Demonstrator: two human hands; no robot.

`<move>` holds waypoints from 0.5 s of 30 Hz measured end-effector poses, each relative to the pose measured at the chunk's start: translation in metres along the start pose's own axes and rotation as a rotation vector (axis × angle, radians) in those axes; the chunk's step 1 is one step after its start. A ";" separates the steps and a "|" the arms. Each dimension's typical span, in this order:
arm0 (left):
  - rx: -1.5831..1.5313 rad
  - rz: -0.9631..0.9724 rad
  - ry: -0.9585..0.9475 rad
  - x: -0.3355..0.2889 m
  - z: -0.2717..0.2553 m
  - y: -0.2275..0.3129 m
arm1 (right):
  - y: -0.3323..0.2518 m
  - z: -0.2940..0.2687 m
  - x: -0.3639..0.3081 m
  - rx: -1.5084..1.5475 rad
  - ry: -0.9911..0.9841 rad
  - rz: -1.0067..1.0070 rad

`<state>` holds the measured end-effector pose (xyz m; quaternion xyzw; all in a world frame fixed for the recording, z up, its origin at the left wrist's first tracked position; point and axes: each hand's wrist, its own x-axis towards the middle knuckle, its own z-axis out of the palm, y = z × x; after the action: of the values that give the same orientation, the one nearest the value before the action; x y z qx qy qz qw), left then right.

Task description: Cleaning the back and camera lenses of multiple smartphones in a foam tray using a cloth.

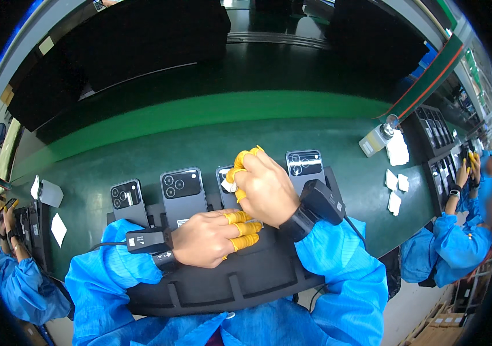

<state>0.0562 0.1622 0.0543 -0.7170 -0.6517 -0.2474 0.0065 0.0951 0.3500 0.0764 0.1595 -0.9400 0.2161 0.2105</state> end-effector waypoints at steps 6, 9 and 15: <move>0.019 -0.009 -0.033 0.000 -0.002 0.000 | -0.012 0.008 0.002 -0.040 0.025 -0.041; 0.042 -0.002 -0.021 -0.001 -0.001 -0.001 | -0.014 0.008 0.003 -0.059 0.038 -0.051; 0.055 -0.012 -0.020 -0.001 -0.001 0.001 | -0.023 0.003 0.001 -0.221 0.045 -0.013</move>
<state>0.0563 0.1608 0.0553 -0.7149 -0.6626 -0.2223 0.0182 0.1026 0.3289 0.0824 0.1366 -0.9521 0.1132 0.2492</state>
